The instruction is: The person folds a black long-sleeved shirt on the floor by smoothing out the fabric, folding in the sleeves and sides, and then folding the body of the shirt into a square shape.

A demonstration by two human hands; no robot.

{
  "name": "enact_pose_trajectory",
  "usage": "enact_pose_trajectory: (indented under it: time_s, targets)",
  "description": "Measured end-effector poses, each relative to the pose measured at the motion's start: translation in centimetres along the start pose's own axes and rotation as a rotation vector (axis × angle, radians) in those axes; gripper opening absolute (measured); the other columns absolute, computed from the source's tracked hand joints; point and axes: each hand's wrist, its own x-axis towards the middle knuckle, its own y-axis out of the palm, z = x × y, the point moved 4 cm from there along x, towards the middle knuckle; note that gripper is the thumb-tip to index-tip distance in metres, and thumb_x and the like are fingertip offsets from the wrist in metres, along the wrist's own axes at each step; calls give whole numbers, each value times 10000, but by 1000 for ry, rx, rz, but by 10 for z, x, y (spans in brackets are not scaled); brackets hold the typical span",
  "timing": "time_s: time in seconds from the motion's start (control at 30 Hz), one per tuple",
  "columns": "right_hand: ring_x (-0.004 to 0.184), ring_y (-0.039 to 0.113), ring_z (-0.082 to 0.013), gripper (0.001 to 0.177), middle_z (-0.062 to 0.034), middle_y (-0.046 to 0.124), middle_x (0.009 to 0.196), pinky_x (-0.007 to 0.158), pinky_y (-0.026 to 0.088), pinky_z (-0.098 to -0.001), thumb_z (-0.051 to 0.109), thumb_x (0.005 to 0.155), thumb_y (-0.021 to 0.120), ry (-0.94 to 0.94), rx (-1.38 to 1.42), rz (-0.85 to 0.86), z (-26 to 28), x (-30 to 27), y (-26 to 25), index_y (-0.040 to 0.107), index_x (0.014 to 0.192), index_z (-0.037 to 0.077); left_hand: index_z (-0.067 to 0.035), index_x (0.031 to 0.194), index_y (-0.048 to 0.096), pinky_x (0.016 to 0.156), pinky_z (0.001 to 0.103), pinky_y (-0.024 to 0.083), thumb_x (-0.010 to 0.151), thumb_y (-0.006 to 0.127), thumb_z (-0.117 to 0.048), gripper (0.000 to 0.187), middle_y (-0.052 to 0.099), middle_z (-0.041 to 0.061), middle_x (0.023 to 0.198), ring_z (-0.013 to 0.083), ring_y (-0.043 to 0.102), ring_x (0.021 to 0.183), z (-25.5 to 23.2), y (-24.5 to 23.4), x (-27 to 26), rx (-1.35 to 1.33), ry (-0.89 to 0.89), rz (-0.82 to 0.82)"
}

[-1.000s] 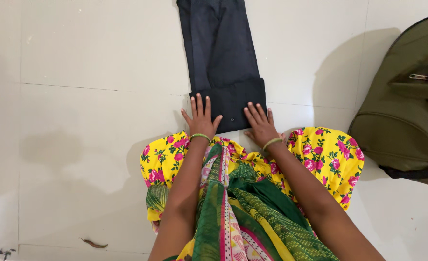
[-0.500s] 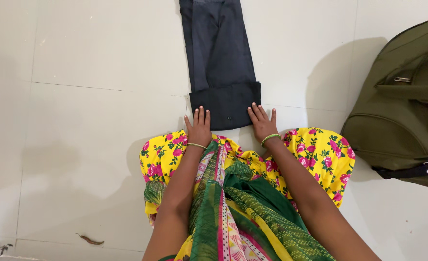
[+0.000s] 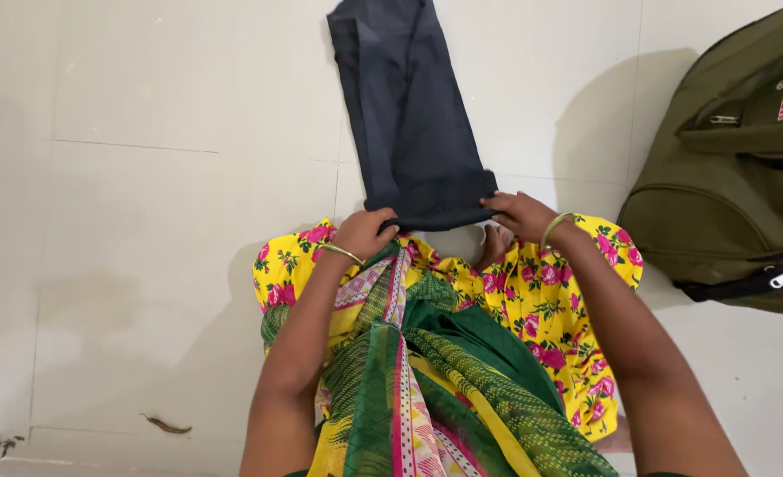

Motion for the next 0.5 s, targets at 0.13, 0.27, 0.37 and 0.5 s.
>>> enact_pose_trajectory:
  time_s: [0.13, 0.27, 0.37, 0.5]
  targets:
    - [1000, 702, -219, 300, -86, 756, 1055, 936, 553, -378, 318, 1007, 586, 238, 484, 192, -6, -15, -20, 689, 1212, 124, -112, 1104, 688, 765, 460, 628, 905, 704, -313, 284, 731, 86, 988, 274, 719, 862, 6, -11, 0, -493, -189, 198]
    - [972, 603, -110, 267, -65, 689, 1033, 893, 499, -309, 279, 1054, 623, 177, 892, -162, -20, 16, -22, 676, 1218, 75, -45, 1117, 715, 927, 386, 544, 929, 782, -253, 289, 724, 109, 1098, 213, 688, 1045, 42, 3, 43, -679, 184, -104]
    - [860, 573, -87, 368, 15, 603, 918, 786, 501, -284, 332, 1049, 597, 482, 1235, -437, -51, 40, 22, 576, 1374, 160, -65, 1344, 584, 849, 354, 547, 880, 788, -345, 580, 740, 174, 1041, 222, 699, 966, 100, 45, 66, -848, -202, -419]
    - [766, 546, -190, 476, -108, 631, 868, 705, 470, -356, 350, 1031, 651, 670, 896, -460, -83, 58, 88, 536, 1425, 108, -55, 1494, 391, 884, 369, 543, 871, 837, -460, 867, 700, 174, 1110, 248, 690, 978, 136, 97, 66, -719, -405, -585]
